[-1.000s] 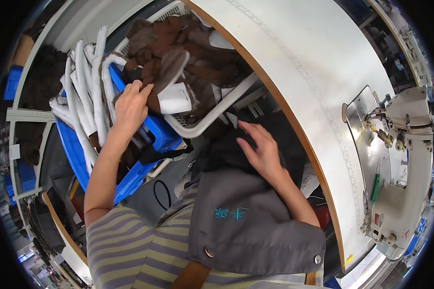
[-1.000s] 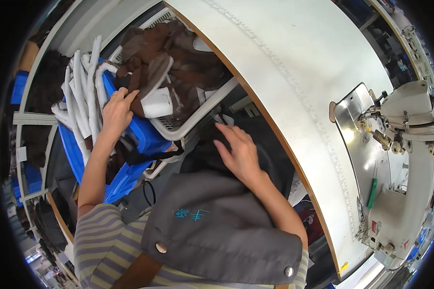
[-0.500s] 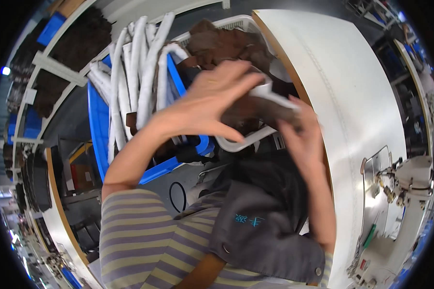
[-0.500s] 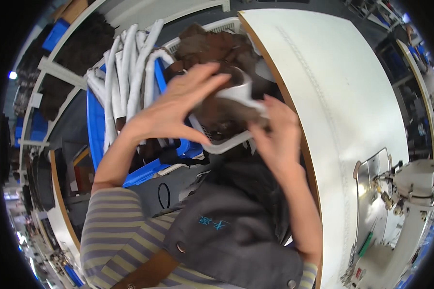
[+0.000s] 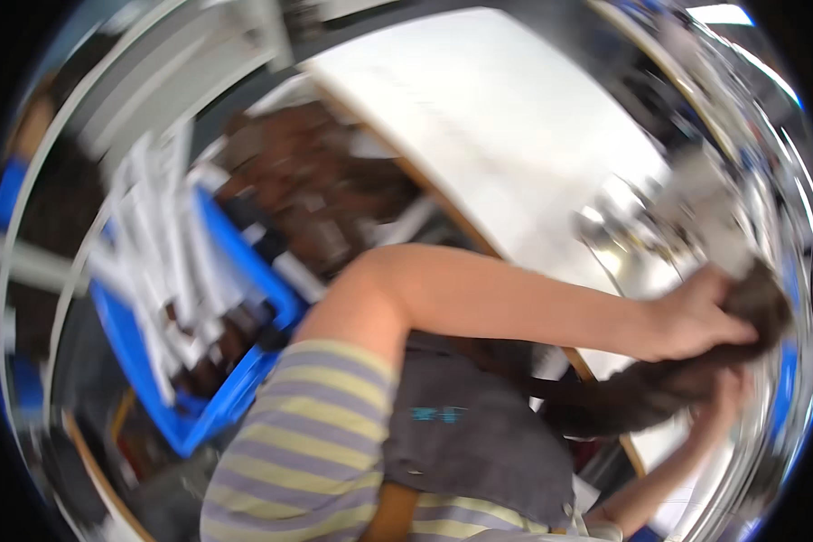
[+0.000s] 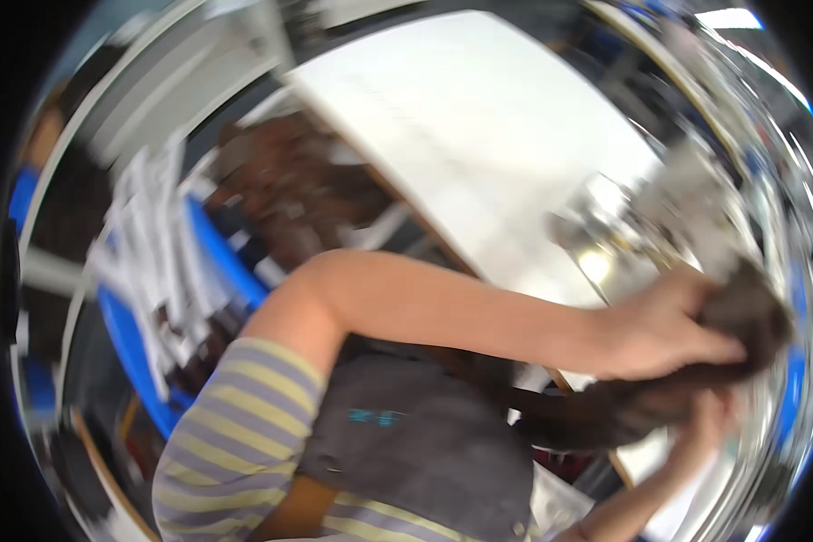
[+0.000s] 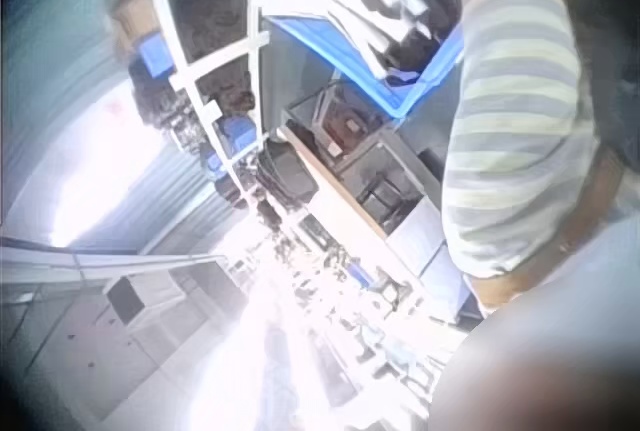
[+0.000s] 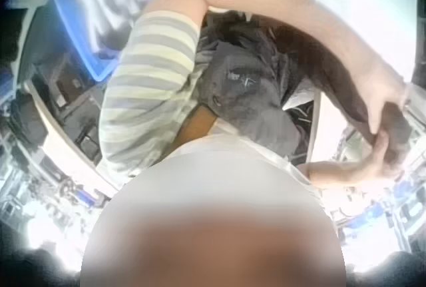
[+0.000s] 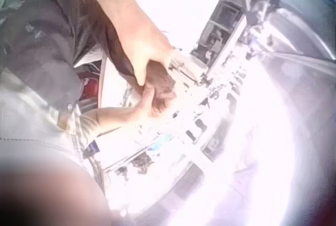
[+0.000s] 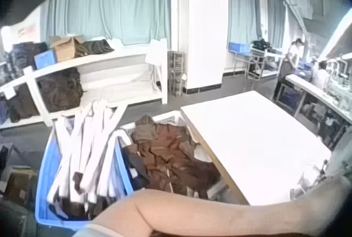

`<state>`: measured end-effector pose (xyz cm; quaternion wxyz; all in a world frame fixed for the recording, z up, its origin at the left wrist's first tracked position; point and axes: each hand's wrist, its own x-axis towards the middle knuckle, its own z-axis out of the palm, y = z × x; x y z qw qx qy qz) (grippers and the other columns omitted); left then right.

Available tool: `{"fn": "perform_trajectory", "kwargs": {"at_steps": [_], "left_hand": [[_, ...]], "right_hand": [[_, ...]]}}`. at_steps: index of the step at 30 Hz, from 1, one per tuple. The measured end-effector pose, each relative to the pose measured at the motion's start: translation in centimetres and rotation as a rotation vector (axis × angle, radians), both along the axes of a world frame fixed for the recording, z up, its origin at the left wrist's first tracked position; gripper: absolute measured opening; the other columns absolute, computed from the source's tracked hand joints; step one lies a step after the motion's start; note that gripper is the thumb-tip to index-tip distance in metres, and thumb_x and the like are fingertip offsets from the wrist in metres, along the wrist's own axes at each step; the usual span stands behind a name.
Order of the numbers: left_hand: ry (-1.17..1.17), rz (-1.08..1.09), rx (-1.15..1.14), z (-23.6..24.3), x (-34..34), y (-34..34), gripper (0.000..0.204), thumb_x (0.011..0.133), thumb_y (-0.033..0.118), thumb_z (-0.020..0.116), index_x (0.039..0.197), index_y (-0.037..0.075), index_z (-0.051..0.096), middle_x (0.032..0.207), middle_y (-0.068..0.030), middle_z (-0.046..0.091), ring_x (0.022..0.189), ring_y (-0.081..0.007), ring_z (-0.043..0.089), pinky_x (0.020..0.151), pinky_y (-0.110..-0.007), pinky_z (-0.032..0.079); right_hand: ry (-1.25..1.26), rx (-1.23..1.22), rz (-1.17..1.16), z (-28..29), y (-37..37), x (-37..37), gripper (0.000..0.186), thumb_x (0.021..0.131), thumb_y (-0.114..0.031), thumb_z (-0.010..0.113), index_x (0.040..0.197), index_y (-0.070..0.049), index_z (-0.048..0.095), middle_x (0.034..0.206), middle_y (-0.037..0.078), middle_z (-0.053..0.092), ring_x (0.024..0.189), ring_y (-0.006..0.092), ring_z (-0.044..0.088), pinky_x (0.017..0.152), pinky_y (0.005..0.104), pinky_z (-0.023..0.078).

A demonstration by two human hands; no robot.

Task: Sewing together strips of fur and fabric material using an industrial sewing machine.

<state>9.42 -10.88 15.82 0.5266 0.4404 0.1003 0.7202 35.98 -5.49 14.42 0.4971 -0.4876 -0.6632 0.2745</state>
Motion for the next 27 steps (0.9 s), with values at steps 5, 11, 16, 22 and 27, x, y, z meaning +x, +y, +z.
{"fn": "perform_trajectory", "kwargs": {"at_steps": [5, 11, 16, 22, 27], "left_hand": [[0.352, -0.492, -0.326, -3.0, -1.6, 1.1, 0.042, 0.085, 0.01, 0.066, 0.124, 0.0, 0.053, 0.11, -0.0052, 0.063, 0.103, -0.0128, 0.057, 0.088, -0.028, 0.047], [0.857, -0.629, -0.219, -3.0, -2.1, 5.4, 0.039, 0.086, 0.021, 0.065, 0.119, 0.002, 0.06, 0.107, -0.0062, 0.065, 0.092, -0.0088, 0.057, 0.089, -0.025, 0.042], [0.922, -0.684, -0.352, -4.2, -3.2, 5.7, 0.027, 0.084, 0.013, 0.067, 0.107, -0.001, 0.064, 0.096, -0.0044, 0.066, 0.086, -0.0077, 0.059, 0.079, -0.024, 0.046], [0.698, -0.559, -0.74, -4.8, -4.0, 4.4, 0.02, 0.088, 0.016, 0.062, 0.101, 0.0, 0.064, 0.091, -0.0038, 0.066, 0.085, -0.01, 0.062, 0.075, -0.025, 0.05], [0.604, -0.506, -0.873, -5.5, -4.7, 3.2, 0.023, 0.09, 0.019, 0.059, 0.101, -0.001, 0.063, 0.09, -0.0056, 0.066, 0.079, -0.0121, 0.065, 0.07, -0.025, 0.053]], "right_hand": [[-0.005, -0.277, 0.417, -3.3, -4.3, -4.7, 0.006, 0.079, 0.002, 0.056, 0.085, 0.001, 0.058, 0.076, -0.002, 0.056, 0.071, 0.0045, 0.048, 0.063, 0.0208, 0.04], [0.084, -0.489, 0.444, -5.1, -5.6, -3.1, 0.022, 0.087, -0.006, 0.061, 0.108, 0.003, 0.061, 0.09, 0.001, 0.064, 0.084, 0.0051, 0.055, 0.076, 0.0221, 0.045], [0.25, -0.537, 0.484, -6.1, -4.2, -3.7, 0.023, 0.087, -0.008, 0.062, 0.108, 0.003, 0.061, 0.091, 0.0, 0.065, 0.083, 0.0048, 0.055, 0.077, 0.0211, 0.045], [-0.575, 0.282, -0.129, -7.6, -3.3, -5.5, 0.038, 0.079, -0.011, 0.067, 0.114, 0.0, 0.058, 0.099, 0.011, 0.063, 0.094, 0.0256, 0.058, 0.083, 0.0341, 0.042], [-0.668, 0.459, -0.016, -8.1, -9.8, -14.4, 0.076, 0.069, -0.031, 0.074, 0.135, -0.009, 0.044, 0.141, 0.01, 0.042, 0.134, 0.0369, 0.032, 0.111, 0.0505, 0.002]]}}
